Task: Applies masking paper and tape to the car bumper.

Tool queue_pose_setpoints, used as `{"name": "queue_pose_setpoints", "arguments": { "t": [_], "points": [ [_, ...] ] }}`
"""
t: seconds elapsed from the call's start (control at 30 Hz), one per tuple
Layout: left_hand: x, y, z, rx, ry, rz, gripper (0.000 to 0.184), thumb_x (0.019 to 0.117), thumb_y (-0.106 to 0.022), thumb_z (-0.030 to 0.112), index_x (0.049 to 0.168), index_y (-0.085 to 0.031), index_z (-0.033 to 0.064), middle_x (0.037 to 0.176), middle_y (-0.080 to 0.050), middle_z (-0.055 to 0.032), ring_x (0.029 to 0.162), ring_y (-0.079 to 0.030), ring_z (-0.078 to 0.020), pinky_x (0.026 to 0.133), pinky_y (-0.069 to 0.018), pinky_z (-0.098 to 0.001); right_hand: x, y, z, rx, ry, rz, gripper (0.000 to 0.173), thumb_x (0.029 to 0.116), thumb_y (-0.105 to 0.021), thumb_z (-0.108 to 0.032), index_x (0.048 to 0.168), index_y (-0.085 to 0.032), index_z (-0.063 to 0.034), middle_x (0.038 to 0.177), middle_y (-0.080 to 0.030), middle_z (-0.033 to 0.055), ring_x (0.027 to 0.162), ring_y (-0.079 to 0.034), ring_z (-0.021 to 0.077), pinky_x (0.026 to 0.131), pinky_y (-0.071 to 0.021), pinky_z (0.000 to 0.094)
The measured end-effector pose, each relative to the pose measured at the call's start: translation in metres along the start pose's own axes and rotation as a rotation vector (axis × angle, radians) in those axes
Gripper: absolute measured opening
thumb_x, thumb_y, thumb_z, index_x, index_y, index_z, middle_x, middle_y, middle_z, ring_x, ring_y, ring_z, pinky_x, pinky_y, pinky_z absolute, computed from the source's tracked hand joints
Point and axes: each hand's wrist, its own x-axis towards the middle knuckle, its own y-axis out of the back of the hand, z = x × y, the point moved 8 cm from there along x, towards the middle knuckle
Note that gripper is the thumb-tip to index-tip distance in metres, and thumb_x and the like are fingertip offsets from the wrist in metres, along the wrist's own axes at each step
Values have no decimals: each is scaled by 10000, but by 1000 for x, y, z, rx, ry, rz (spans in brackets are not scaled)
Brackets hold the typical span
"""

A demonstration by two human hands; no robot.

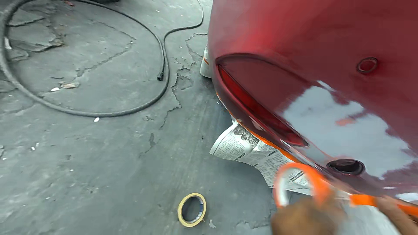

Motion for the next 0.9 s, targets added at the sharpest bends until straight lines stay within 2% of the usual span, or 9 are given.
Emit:
{"name": "queue_pose_setpoints", "arguments": {
  "t": [0.03,0.07,0.1,0.23,0.33,0.5,0.63,0.7,0.9],
  "points": [
    [10,15,-22,-28,191,48,498,1007,-612,186,1300,-537,-210,958,-707,-197,810,-689,-133,744,-593,-288,0,-28,-19,-4,49,-92,772,847,-773,34,1395,-242,156,967,-727,-13,877,-740,86,841,-646,342],
    [16,28,-48,-70,339,43,656,1039,-574,280,1496,-364,-141,1080,-651,-170,873,-632,-98,776,-562,-267,-1,-53,-32,-27,112,-156,904,841,-799,-8,1471,-166,139,975,-736,-36,865,-733,64,823,-639,318],
    [19,38,-73,-99,446,43,692,1041,-538,400,1548,-372,-41,1190,-629,-162,941,-604,-105,813,-531,-288,0,-79,-43,-33,155,-197,952,839,-814,-44,1510,-148,65,966,-750,-86,845,-733,36,795,-643,283],
    [38,59,-127,-139,614,-132,614,969,-490,659,1234,-731,161,1147,-696,0,1014,-622,-87,884,-505,-328,12,-162,-54,32,143,-299,815,877,-780,-92,1478,-245,39,912,-762,-36,771,-742,72,700,-649,243],
    [51,72,-136,-269,675,-165,373,966,-627,488,1067,-712,138,930,-641,69,746,-549,-11,651,-442,-204,14,-201,-51,96,67,-358,723,881,-773,-83,1430,-317,30,890,-764,-1,754,-747,110,684,-651,256],
    [61,86,-162,-344,700,-113,189,969,-668,293,954,-664,105,765,-555,56,574,-450,-19,527,-380,-190,11,-245,-48,36,45,-454,364,956,-674,-74,1216,-432,7,924,-769,32,791,-754,122,691,-646,266],
    [82,103,-186,-228,729,102,205,927,-678,341,905,-714,141,902,-640,29,778,-573,-64,705,-468,-267,10,-269,-70,-482,492,-354,104,1023,-551,-237,996,-613,-158,1154,-745,-2,1146,-643,94,935,-512,234],
    [97,111,-194,-158,767,148,211,931,-657,342,894,-713,142,949,-654,2,877,-602,-117,779,-485,-335,16,-282,-84,-652,663,-243,112,987,-601,-283,932,-675,-220,1190,-680,83,1118,-592,248,941,-422,410],
    [103,129,-234,54,923,181,271,930,-695,383,869,-732,122,1133,-677,-65,1010,-594,-234,888,-444,-476,44,-339,-83,-1010,859,-194,158,939,-697,-330,870,-793,-226,1046,-681,69,1027,-564,309,893,-323,512]
  ]
}}
